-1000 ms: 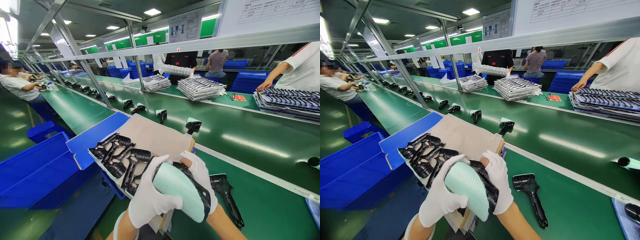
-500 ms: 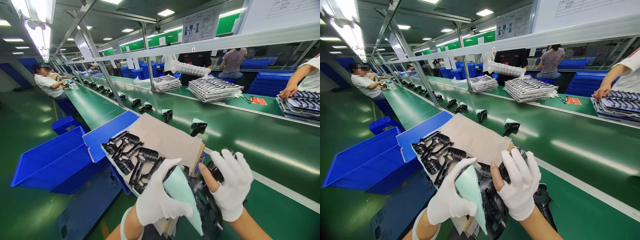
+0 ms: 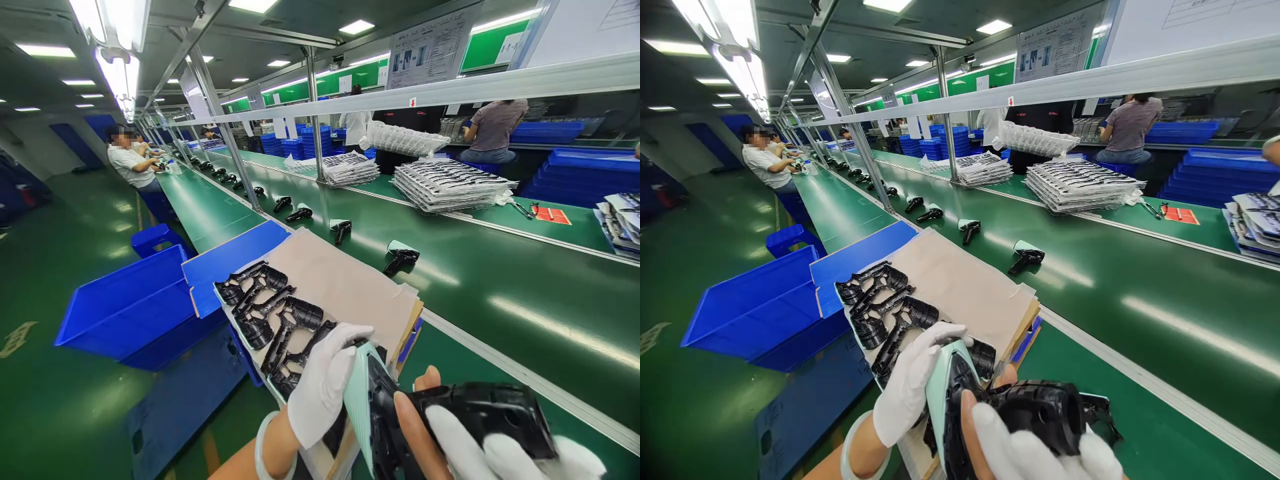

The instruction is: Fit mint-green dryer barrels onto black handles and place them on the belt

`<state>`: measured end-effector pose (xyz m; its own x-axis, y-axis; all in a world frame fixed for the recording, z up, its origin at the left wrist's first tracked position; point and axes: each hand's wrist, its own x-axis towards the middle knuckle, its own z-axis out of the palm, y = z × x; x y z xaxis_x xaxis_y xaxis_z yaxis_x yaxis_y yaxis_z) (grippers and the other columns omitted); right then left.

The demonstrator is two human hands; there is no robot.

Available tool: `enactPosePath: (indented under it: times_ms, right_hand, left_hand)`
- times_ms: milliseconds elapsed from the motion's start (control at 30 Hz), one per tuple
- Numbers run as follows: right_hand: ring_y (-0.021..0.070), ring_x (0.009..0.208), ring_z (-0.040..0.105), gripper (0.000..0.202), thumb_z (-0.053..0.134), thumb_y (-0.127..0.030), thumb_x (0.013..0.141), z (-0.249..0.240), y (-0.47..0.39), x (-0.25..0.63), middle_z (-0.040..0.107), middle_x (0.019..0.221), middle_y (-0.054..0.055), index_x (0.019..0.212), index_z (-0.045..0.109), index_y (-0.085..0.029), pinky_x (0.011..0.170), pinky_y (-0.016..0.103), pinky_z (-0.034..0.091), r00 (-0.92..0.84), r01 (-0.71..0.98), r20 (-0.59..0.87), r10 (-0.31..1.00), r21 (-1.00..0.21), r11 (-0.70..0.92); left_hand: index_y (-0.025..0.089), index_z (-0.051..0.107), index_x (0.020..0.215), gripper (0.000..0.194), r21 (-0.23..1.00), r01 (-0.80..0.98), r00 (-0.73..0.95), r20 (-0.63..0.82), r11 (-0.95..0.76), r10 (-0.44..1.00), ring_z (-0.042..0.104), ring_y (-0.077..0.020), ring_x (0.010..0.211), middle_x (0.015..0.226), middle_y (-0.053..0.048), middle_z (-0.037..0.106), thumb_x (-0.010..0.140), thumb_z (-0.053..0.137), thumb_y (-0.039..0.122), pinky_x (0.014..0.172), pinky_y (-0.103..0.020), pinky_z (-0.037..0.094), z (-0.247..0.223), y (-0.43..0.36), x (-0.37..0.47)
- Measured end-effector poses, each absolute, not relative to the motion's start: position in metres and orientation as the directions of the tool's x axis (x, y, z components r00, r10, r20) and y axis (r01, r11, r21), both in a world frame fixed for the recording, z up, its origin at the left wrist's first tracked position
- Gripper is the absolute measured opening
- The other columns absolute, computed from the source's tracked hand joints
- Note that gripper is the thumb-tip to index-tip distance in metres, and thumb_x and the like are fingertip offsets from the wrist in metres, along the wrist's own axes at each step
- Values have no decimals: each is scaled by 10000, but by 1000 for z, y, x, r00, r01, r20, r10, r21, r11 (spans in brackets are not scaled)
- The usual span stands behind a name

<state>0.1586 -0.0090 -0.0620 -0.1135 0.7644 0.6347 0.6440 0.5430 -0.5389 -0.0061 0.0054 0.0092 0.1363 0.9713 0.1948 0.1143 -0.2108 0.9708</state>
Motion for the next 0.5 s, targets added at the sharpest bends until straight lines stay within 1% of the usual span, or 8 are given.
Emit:
enactPosePath:
  times_ms: [67,100,167,233,300,367,400,500]
  right_hand:
    - [262,654,627,179,596,-350,845,-45,-6,167,521,430,-25,828,725,-473,677,411,519,-180,641,688,703,-459,614]
    - [230,633,631,204,618,-303,839,-35,0,175,581,476,-52,841,722,-479,683,383,518,-254,645,731,633,-360,674]
    - [183,722,678,314,650,-199,818,-21,19,194,732,746,-96,952,707,-478,799,365,512,-331,705,764,554,-190,683]
    - [190,910,697,370,631,-172,816,-21,46,211,746,1027,-68,1076,680,-430,946,398,475,-238,785,705,668,-266,560]
    - [239,944,693,294,640,-268,798,-34,78,232,733,1071,41,1087,684,-307,915,417,502,-67,816,551,832,-450,364]
    - [301,739,690,310,693,-397,727,-52,113,262,719,877,162,947,686,-179,666,424,537,113,829,404,908,-542,138]
    - [312,612,661,333,699,-441,703,-61,132,283,687,743,185,858,667,-148,550,425,501,213,825,336,918,-566,15]
    - [241,457,606,296,615,-495,743,-83,179,362,627,570,116,684,614,-204,495,383,452,394,742,121,911,-627,-237]
  left_hand:
    - [200,685,1108,474,970,124,125,194,-210,973,660,-247,1018,1068,-84,719,1006,363,533,939,-369,500,11,9,-6]
    - [201,694,1090,484,969,140,117,189,-205,975,662,-242,1008,1053,-79,722,1009,350,531,941,-365,500,12,10,-7]
    - [202,709,1074,521,965,189,94,169,-184,981,661,-240,991,1050,-75,726,1016,307,528,946,-367,496,13,15,-10]
    - [187,710,1087,576,963,234,86,116,-133,990,666,-227,851,1025,-78,732,1013,263,543,866,-363,519,11,22,-16]
    - [159,693,1122,592,965,250,83,55,-75,995,607,-183,642,955,-83,733,997,280,564,681,-329,521,6,30,-26]
    - [142,679,1136,529,961,275,67,-5,-13,998,545,-151,559,886,-76,726,970,382,547,569,-288,483,3,37,-41]
    - [143,684,1126,480,952,306,53,-31,14,998,560,-156,588,879,-75,726,951,443,519,572,-277,486,2,39,-51]
    - [170,732,1056,342,864,498,51,-114,74,992,629,-187,761,934,-65,740,895,548,410,694,-267,518,6,35,-81]
